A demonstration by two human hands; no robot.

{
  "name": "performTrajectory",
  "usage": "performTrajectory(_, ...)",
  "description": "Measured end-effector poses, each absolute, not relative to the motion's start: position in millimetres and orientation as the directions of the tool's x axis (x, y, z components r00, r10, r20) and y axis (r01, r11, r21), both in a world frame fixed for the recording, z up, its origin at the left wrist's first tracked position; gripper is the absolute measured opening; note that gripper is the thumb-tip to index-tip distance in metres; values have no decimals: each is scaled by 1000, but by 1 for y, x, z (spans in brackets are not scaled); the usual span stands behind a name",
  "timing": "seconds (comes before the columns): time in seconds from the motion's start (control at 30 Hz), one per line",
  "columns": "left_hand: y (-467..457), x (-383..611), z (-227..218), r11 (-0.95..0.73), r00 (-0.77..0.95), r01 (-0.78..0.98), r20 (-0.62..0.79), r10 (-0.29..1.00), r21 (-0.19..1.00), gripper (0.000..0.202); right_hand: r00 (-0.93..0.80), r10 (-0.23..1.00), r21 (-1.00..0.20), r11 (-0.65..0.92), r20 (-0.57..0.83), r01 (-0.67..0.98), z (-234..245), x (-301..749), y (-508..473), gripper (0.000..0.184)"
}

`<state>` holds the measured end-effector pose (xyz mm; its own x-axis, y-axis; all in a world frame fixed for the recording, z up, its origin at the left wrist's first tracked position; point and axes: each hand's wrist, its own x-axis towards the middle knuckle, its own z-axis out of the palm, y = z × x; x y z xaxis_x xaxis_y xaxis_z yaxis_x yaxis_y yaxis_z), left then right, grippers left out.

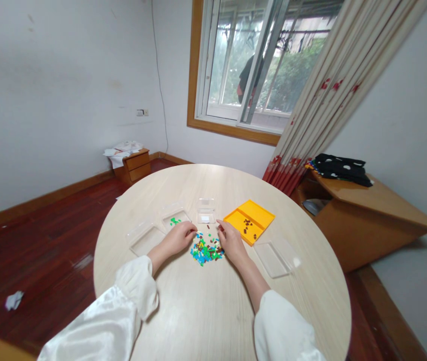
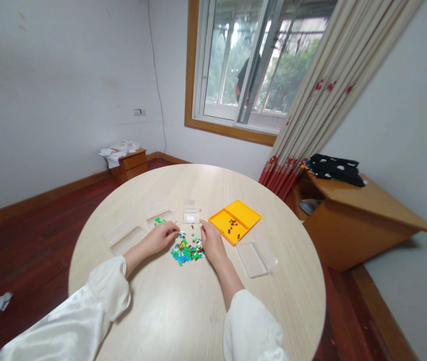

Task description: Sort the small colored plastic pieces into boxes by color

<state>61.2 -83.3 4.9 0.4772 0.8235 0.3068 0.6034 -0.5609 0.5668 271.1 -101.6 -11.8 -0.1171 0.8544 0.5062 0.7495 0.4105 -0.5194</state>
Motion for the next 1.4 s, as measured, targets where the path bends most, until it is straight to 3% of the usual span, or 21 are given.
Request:
performTrajectory(0.23,-85,62,6,-561,497,611,281,821,558,16,-186,829,-459,463,528,759,-16,267,-93,30)
performTrajectory(0.5,-84,62,5,-561,501,612,275,821,558,17,-291,844,-346,466,451,815,-20,256,-85,26)
performTrajectory(1.17,-85,61,6,-549,481,618,282,830,562,19,-321,843,-385,494,431,780,-16,258,-88,24)
performTrajectory(1.4,-85,59,5,-550,477,609,291,830,571,19,-217,807,-411,487,549,770,-7,275,-94,26)
